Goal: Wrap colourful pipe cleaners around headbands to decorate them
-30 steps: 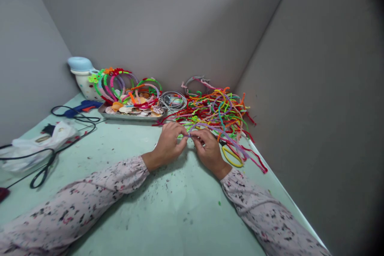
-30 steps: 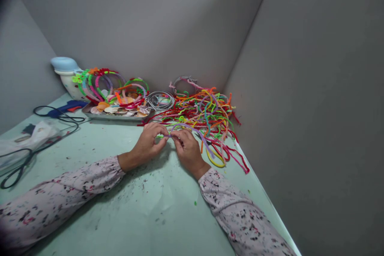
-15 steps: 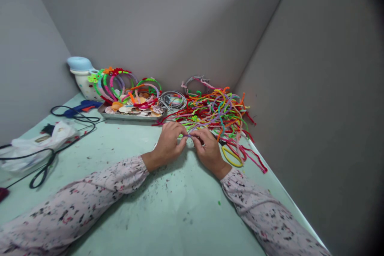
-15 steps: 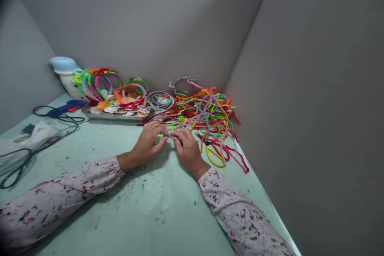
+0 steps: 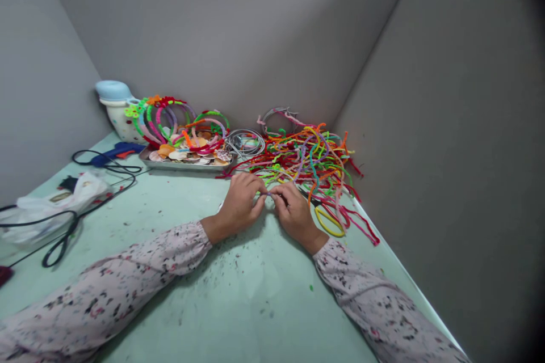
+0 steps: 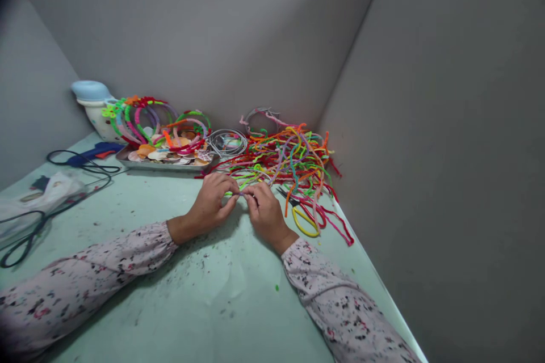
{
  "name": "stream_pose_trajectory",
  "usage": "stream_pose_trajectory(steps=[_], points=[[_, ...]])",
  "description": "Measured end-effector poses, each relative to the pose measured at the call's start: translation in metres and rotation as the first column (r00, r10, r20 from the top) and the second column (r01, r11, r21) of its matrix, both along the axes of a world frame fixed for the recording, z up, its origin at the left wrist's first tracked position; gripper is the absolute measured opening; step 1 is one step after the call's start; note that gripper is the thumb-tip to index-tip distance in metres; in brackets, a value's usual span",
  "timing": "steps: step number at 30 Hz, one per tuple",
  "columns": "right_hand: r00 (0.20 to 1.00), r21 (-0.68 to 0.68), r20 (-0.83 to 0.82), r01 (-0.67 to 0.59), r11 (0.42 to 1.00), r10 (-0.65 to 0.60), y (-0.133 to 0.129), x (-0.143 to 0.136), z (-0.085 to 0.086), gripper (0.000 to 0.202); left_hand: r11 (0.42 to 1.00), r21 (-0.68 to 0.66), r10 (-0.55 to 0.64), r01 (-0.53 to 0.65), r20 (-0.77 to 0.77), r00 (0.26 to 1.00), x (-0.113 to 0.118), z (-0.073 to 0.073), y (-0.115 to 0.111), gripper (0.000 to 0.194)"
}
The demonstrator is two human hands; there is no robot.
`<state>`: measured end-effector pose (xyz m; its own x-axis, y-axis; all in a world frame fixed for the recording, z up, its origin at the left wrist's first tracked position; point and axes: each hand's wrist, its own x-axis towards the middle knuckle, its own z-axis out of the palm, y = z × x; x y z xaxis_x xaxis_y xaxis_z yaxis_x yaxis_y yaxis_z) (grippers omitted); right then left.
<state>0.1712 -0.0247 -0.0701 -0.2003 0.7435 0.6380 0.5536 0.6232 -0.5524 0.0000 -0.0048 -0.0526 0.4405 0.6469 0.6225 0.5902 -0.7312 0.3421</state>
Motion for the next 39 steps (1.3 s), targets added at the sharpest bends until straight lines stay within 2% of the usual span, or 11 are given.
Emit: stream_pose_trajectory(steps=[11,24,33,39], points=[[0.999,-0.049,0.040,0.003,0.999,-0.001,0.0028,-0.0005,-0.0045,0.014,0.999,0.030,0.015,-0.013,-0.065,0.998,0.0006,0.0006,-0.0019,0.009],[1.000,-0.037,-0.028,0.001,0.999,-0.002,-0.0001,-0.0014,0.0011,0.013,0.999,0.039,0.021,-0.019,-0.048,0.999,0.0007,0.0010,0.0000,0.007],[1.000,-0.136,-0.012,-0.023,0.990,0.022,0.0006,-0.0004,-0.0020,0.016,0.999,0.041,0.008,-0.005,-0.087,0.996,0.0014,0.0007,-0.0025,0.008],[0.999,-0.120,-0.019,-0.029,0.992,0.026,0.0007,-0.0006,-0.0012,0.015,0.999,0.034,0.010,-0.007,-0.087,0.996,0.0012,0.0003,-0.0020,0.008]])
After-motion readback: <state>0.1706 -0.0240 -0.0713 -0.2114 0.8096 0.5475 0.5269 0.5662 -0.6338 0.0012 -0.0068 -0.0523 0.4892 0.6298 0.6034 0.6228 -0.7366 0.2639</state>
